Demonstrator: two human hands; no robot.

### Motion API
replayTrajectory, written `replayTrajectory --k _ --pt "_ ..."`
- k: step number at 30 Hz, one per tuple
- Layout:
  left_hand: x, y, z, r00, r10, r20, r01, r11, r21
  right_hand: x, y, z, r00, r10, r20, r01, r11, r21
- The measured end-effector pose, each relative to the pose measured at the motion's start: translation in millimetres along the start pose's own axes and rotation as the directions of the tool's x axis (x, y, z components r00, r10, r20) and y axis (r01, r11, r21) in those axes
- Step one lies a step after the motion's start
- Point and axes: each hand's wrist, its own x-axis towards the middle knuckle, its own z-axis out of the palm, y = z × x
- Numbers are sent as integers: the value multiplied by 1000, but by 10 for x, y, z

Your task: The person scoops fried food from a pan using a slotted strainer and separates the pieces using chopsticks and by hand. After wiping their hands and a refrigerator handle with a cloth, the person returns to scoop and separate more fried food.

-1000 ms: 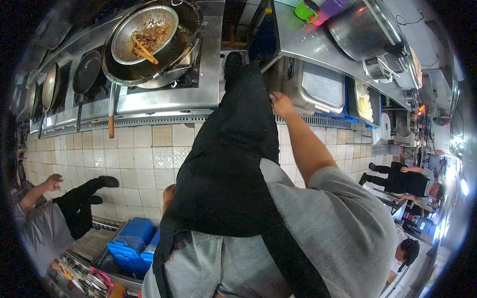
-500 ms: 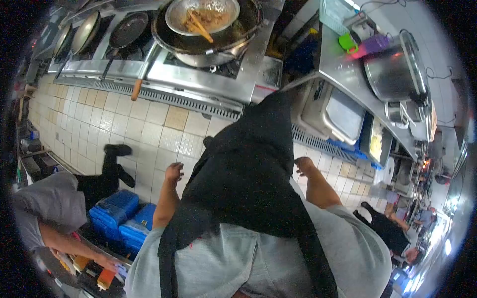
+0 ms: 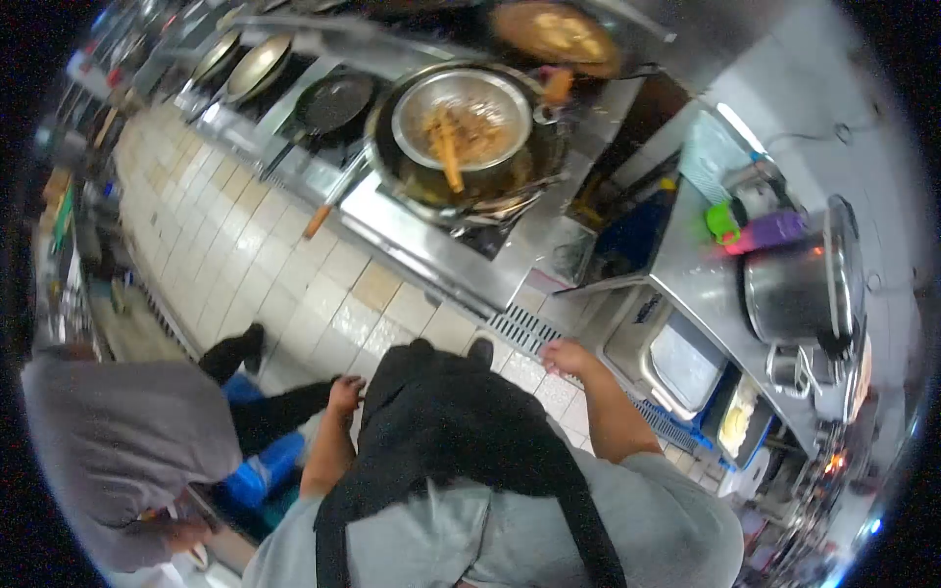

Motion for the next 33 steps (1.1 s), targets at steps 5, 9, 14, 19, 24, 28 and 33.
replayTrajectory --k 5,9,14,19,24,28,33 --pt "-113 -313 -255 994 -61 -86 56 996 -66 -178 -1230 497 929 -285 235 287 958 29" --pt "58 -402 -534 984 -153 -92 137 977 -161 -307 -2543 1072 771 -519 369 577 815 -61" --pt "624 -292 -1018 991 -121 -55 102 959 -265 -621 -3884 1792 713 -500 492 593 804 -44" --pt "1330 -104 -1904 973 26 -231 -77 973 -216 -564 -4975 2538 683 -514 518 652 749 -117" --pt "1609 375 -2836 931 75 -357 -169 956 -239 -368 -5749 2862 710 -494 502 664 708 -242" --pt "1689 605 -3325 936 -42 -350 -108 912 -397 -26 -6200 2782 722 -511 467 634 759 -149" --pt "2178 -33 -3637 908 -168 -385 16 930 -368 512 -6989 2855 769 -530 357 620 753 -218"
